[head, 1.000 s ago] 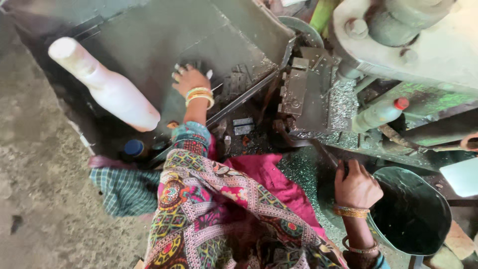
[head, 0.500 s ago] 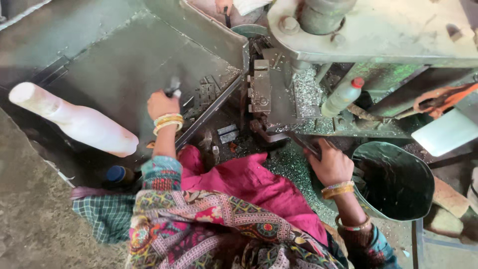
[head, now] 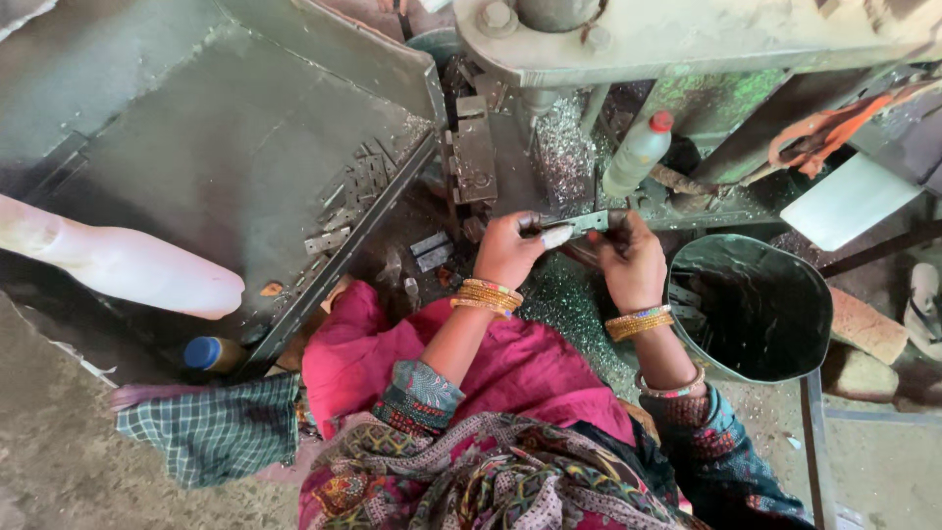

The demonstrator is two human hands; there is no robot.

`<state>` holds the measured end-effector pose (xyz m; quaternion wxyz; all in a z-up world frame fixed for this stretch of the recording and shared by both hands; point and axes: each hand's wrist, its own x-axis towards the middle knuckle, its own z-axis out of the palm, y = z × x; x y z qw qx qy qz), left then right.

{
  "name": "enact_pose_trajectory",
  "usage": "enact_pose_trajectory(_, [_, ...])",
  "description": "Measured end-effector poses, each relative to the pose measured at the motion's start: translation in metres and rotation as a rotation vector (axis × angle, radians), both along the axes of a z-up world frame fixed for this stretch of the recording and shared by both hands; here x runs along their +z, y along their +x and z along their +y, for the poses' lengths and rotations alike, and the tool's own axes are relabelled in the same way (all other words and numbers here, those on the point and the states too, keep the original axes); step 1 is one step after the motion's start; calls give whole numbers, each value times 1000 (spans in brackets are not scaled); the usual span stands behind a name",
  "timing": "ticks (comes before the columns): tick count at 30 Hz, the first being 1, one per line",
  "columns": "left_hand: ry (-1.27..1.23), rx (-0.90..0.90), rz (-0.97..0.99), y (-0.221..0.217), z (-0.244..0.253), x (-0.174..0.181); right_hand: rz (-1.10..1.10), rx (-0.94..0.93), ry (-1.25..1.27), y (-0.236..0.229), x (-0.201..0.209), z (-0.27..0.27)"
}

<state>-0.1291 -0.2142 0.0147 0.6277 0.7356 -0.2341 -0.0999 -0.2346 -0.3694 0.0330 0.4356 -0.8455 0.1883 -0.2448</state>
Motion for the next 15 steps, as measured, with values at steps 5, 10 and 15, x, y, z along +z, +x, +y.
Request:
enact_pose_trajectory(5, [-268, -85, 194, -5, 4, -16, 24, 47, -45, 3, -8, -7])
enact_pose_trajectory(10, [-312, -87, 201, -12, -11, -17, -42, 93, 115, 3, -27, -13])
enact_pose_trajectory(15, [392, 211, -347, 7, -19, -23, -105, -38, -476, 4, -16, -3])
